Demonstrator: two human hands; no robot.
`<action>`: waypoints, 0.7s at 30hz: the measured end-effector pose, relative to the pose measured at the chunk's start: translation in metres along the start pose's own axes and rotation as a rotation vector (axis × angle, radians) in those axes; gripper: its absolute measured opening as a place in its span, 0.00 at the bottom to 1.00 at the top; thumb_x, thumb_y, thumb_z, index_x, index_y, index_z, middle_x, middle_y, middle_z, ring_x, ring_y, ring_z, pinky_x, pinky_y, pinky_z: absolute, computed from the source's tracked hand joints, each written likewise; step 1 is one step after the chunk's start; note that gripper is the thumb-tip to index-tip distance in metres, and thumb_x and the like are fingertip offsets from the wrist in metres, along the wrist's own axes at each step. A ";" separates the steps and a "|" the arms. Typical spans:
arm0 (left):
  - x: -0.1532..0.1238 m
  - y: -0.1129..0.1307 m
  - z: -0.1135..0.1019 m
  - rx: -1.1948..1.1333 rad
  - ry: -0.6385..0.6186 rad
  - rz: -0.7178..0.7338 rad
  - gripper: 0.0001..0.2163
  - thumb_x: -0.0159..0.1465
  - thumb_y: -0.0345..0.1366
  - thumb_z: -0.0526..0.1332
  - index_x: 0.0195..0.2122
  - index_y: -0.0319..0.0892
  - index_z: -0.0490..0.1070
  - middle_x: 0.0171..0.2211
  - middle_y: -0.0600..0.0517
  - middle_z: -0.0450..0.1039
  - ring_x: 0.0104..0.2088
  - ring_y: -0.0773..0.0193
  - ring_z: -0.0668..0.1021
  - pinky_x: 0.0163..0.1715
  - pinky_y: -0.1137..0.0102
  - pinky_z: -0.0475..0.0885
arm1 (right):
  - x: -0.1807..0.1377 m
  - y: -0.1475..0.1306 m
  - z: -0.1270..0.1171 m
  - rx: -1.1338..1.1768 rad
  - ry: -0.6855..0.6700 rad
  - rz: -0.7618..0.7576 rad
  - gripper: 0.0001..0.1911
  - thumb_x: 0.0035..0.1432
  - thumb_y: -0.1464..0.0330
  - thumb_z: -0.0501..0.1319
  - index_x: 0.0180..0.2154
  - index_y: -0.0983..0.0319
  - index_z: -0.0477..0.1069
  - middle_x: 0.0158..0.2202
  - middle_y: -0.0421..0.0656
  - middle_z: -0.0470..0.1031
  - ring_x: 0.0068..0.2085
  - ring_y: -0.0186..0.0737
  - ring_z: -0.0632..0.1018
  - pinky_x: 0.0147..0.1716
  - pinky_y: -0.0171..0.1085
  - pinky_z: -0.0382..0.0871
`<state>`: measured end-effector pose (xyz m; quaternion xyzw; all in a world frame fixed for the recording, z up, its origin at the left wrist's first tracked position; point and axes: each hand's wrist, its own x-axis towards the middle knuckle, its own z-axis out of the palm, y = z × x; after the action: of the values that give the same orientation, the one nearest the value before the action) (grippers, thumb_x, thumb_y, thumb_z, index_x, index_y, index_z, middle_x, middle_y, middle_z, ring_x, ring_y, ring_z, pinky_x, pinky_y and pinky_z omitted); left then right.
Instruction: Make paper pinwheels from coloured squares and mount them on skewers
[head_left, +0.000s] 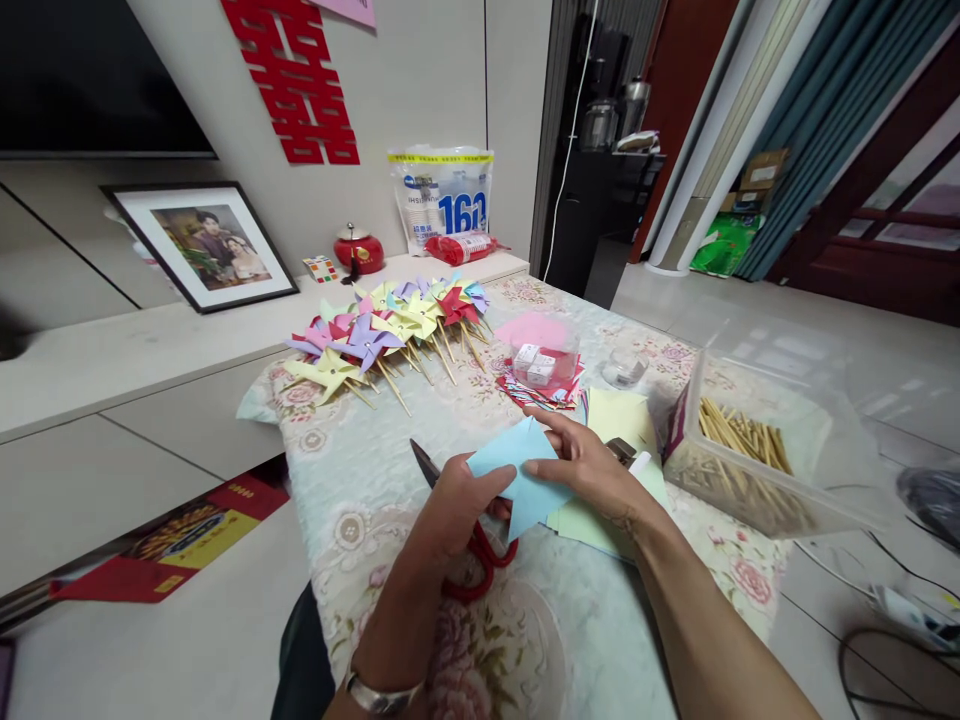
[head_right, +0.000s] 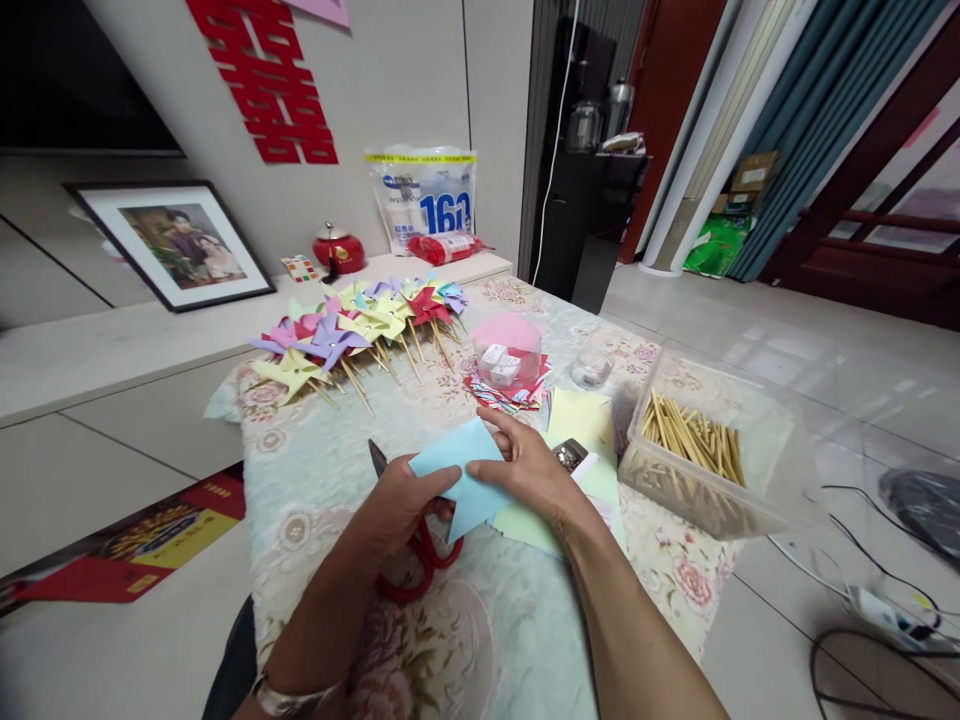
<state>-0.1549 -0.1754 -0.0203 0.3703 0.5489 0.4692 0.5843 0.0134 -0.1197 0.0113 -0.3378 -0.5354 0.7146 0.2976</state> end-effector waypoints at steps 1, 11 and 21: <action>0.000 0.000 0.000 0.021 0.002 -0.004 0.09 0.52 0.40 0.65 0.25 0.38 0.72 0.18 0.53 0.72 0.16 0.69 0.71 0.17 0.74 0.66 | 0.001 0.001 -0.001 -0.017 -0.002 0.004 0.48 0.45 0.67 0.73 0.65 0.63 0.56 0.37 0.40 0.76 0.34 0.39 0.77 0.32 0.36 0.70; -0.002 0.002 0.002 0.074 -0.004 -0.012 0.10 0.52 0.40 0.66 0.24 0.38 0.71 0.17 0.53 0.71 0.16 0.68 0.71 0.19 0.73 0.66 | 0.006 0.014 -0.006 -0.180 0.063 -0.035 0.41 0.46 0.73 0.68 0.62 0.62 0.61 0.40 0.41 0.76 0.40 0.41 0.76 0.37 0.37 0.69; 0.001 0.001 0.006 -0.165 0.043 0.118 0.13 0.50 0.40 0.72 0.31 0.38 0.76 0.19 0.57 0.69 0.19 0.70 0.67 0.20 0.75 0.61 | 0.010 0.013 0.011 -0.031 0.261 -0.123 0.26 0.44 0.70 0.67 0.49 0.61 0.70 0.36 0.40 0.76 0.34 0.39 0.75 0.32 0.35 0.68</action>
<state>-0.1492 -0.1737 -0.0190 0.3426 0.4982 0.5541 0.5722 -0.0023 -0.1218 -0.0003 -0.3987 -0.5229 0.6368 0.4027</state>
